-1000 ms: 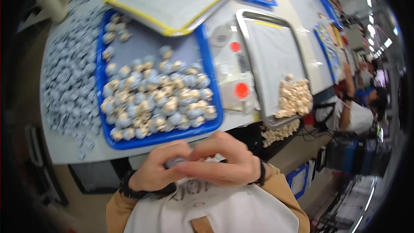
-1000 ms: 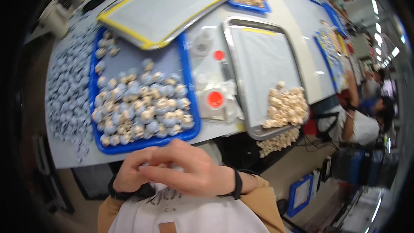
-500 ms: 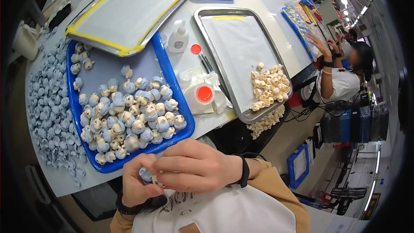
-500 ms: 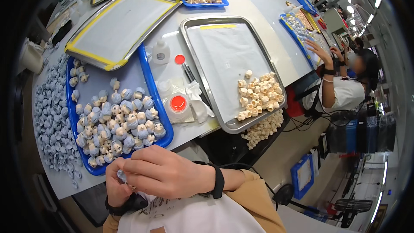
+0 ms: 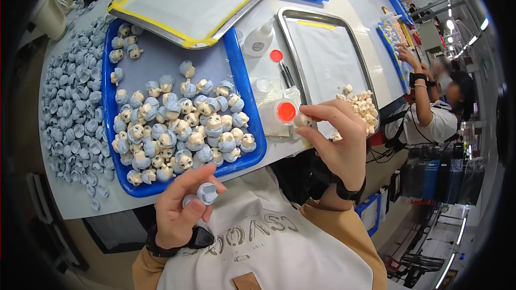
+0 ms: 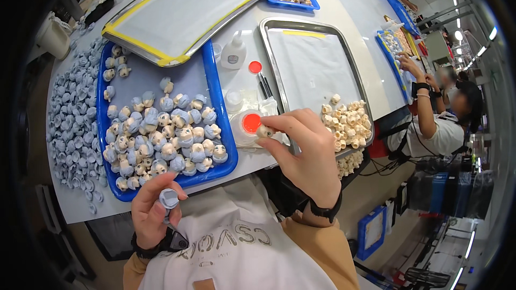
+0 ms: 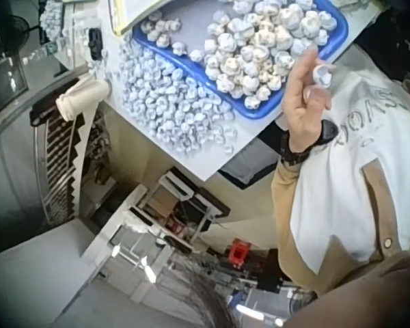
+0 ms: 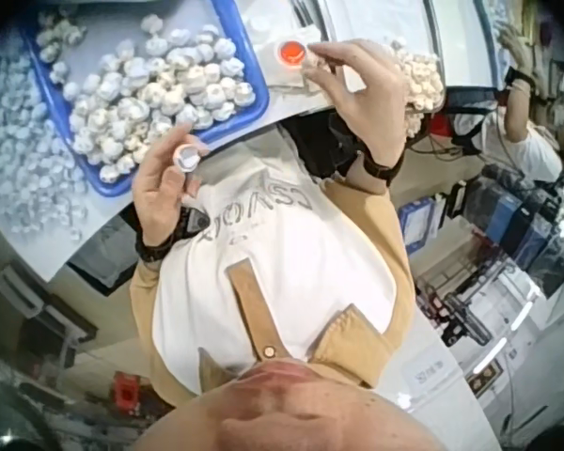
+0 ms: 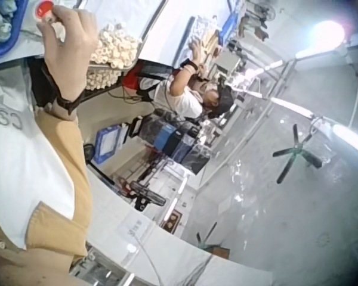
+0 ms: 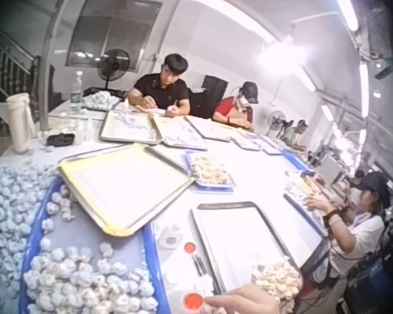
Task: The person repeatedly picks up small, light-blue, flower-shaped objects and inserts small, beige, cylindrical pieces into their centers. The person uses a small red-capped bottle to apply a substance, likely glue, to the beige pieces before insertion. The assembled items are placed into a blue tray on the table.
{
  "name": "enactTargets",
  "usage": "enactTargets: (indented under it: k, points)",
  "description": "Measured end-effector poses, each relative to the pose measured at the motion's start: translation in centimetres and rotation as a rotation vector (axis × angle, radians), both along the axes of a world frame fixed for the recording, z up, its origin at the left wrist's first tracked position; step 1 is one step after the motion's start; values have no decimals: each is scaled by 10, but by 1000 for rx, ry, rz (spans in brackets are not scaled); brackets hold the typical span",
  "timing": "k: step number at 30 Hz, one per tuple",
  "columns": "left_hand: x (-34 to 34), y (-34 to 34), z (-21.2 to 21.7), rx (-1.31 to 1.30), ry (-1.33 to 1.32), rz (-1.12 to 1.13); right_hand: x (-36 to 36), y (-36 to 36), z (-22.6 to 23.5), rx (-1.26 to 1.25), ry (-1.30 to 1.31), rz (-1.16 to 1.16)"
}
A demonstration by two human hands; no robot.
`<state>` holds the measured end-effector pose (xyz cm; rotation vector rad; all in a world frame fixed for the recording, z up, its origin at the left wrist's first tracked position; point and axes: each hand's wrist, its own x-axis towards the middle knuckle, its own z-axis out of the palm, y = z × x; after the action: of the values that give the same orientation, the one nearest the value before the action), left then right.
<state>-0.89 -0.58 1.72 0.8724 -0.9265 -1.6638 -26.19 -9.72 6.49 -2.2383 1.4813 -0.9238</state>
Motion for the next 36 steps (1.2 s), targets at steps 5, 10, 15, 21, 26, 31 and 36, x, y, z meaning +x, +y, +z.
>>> enactTargets:
  k: [5,10,15,21,26,31,36]
  points:
    - [7,0,2,32,-28,-41,9,-11,-7,27,63,-2]
    - [5,0,-4,-51,-49,9,9,-12,-9,41,77,-14]
    - [2,-1,-2,-4,-11,61,7,-8,-16,-18,10,-23]
    - [0,-5,-1,-37,-68,76,6,7,-25,-49,-38,-83]
    - [-1,-5,-4,-75,-79,52,27,31,-24,21,-460,224]
    - [1,-4,0,-52,-94,-5,55,31,-17,-38,-461,617]
    - [4,-6,6,8,-95,-130,59,28,-16,-48,-289,666]
